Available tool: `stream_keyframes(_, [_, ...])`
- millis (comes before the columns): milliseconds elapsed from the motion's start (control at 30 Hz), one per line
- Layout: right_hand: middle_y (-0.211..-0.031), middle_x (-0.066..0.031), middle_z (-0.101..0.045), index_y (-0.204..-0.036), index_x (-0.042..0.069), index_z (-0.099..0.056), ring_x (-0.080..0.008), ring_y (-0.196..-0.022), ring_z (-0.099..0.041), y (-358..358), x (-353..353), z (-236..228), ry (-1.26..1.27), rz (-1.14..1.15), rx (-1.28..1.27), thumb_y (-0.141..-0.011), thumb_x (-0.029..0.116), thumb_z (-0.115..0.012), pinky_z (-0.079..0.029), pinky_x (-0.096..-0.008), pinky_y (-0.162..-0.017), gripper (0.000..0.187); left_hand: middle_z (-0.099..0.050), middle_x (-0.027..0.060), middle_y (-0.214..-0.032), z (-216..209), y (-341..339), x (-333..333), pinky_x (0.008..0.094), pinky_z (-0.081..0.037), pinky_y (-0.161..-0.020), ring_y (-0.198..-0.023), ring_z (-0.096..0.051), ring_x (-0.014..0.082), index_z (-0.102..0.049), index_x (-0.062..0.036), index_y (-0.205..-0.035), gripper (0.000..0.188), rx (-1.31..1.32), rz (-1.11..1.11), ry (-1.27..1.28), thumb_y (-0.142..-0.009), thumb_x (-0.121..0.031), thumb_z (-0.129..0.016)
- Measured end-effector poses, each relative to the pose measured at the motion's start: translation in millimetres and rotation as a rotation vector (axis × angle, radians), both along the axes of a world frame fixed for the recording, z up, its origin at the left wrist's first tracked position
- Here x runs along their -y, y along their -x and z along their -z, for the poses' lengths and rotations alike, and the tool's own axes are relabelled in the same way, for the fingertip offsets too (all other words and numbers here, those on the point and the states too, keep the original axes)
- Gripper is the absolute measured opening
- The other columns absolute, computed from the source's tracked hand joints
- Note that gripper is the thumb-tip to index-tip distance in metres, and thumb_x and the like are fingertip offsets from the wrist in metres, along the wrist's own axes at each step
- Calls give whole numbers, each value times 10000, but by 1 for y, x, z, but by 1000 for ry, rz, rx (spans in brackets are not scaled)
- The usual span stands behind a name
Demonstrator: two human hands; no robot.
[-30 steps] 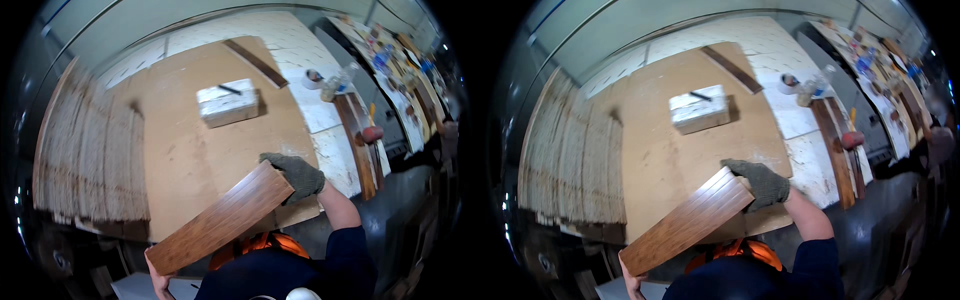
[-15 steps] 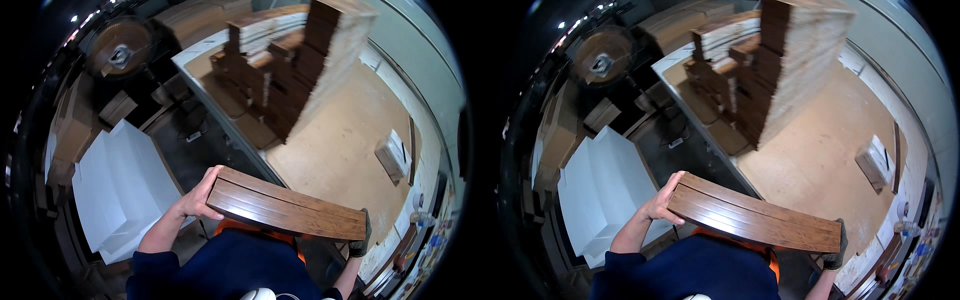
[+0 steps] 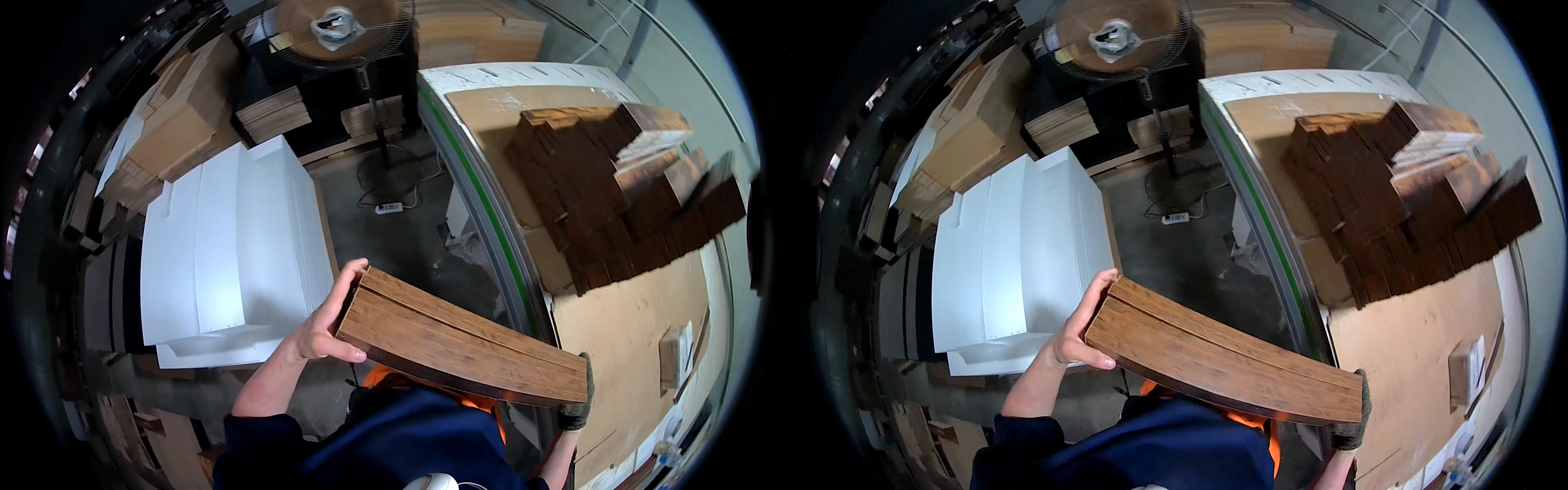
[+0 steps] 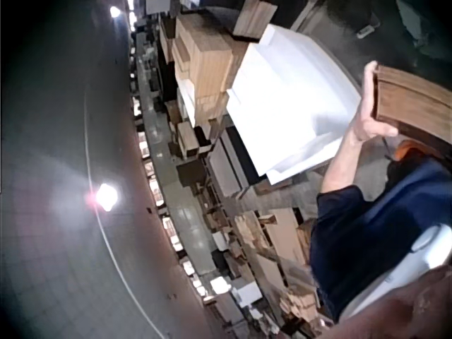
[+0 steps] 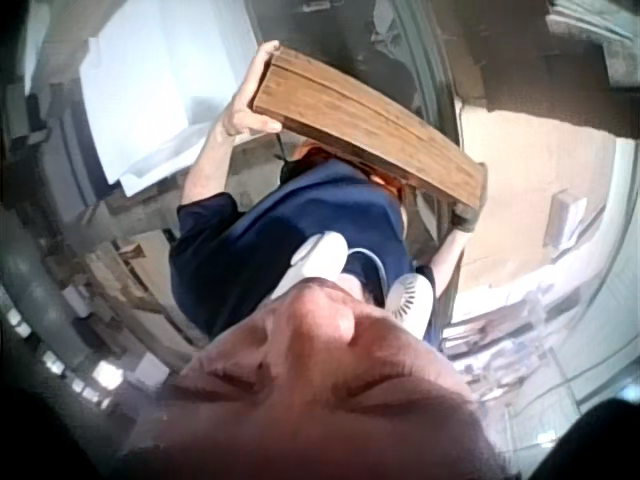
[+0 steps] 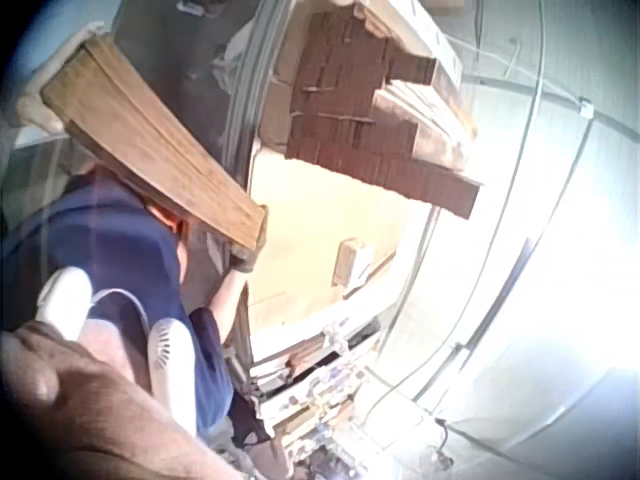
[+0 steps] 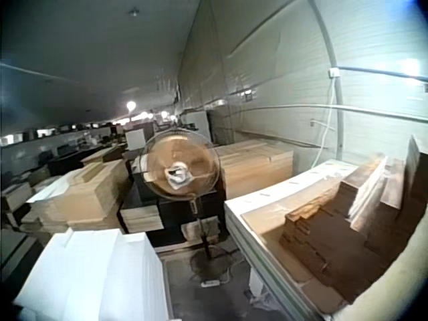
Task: The person rubs a wood panel, then takes curved wood components from a stack and places them onto a separate stack on a workbench.
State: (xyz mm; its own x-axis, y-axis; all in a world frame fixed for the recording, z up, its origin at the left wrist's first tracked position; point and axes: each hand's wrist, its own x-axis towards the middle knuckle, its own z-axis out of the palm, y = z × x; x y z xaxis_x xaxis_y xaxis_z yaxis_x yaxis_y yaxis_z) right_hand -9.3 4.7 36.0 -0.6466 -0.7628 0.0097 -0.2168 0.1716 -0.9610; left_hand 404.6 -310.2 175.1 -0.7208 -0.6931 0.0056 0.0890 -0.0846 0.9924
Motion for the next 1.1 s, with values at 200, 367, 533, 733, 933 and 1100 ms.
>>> stream_keyframes(200, [-1252, -143, -559, -1343, -58, -418, -207, -1157, -536, -25, 69, -17, 77, -136, 313, -570, 514, -840, -431, -363, -989, 1050, -389, 138, -1310, 23, -30, 26, 386, -267, -1058, -1248, -362, 263, -256, -92, -1343, 957, -137, -152, 90, -548, -116, -786])
stream_keyframes(367, [-1232, -129, -572, -1344, -57, -418, -215, -1122, -556, -28, 110, -11, 39, -136, 602, -454, 349, -920, -442, -359, -972, 1101, -473, 115, -1215, 25, -57, 34, 387, -364, -1004, -1176, -447, 248, -358, -128, -1184, 735, -141, -334, -106, -569, -95, -758])
stream_keyframes(533, [-1214, -104, -574, -1322, -61, -457, -194, -1099, -545, -40, 163, -52, 14, -168, 704, -479, 223, -895, -426, -333, -967, 991, -495, 83, -1251, 52, -85, 54, 410, -363, -1039, -1197, -466, 274, -372, -126, -1310, 800, -174, -427, -343, -588, -79, -713])
stream_keyframes(733, [-1246, -100, -548, -1335, -36, -455, -182, -1100, -534, -52, 257, -92, -22, -77, 746, -565, 152, -842, -440, -318, -938, 882, -513, 156, -1284, 116, -111, 99, 481, -342, -1072, -1221, -471, 334, -454, 6, -1298, 658, -211, -530, -566, -651, -110, -488])
stream_keyframes(933, [-1192, -114, -561, -1324, -50, -443, -195, -1099, -533, -40, 393, -82, -22, -100, 554, -651, 139, -798, -431, -309, -950, 784, -552, 192, -1224, 163, -140, 179, 507, -327, -1063, -1200, -490, 324, -516, 33, -1220, 585, 241, -332, -296, -672, -166, -456])
stream_keyframes(1100, [-1149, -31, -548, -1279, 40, -478, -168, -1087, -521, -42, 508, -55, 369, -1, 986, -742, 193, -746, -445, -338, -939, 620, -546, 182, -1223, 140, -98, 246, 502, -367, -1016, -1163, -511, 324, -525, 29, -1190, 572, -11, -385, -256, -659, -185, -531])
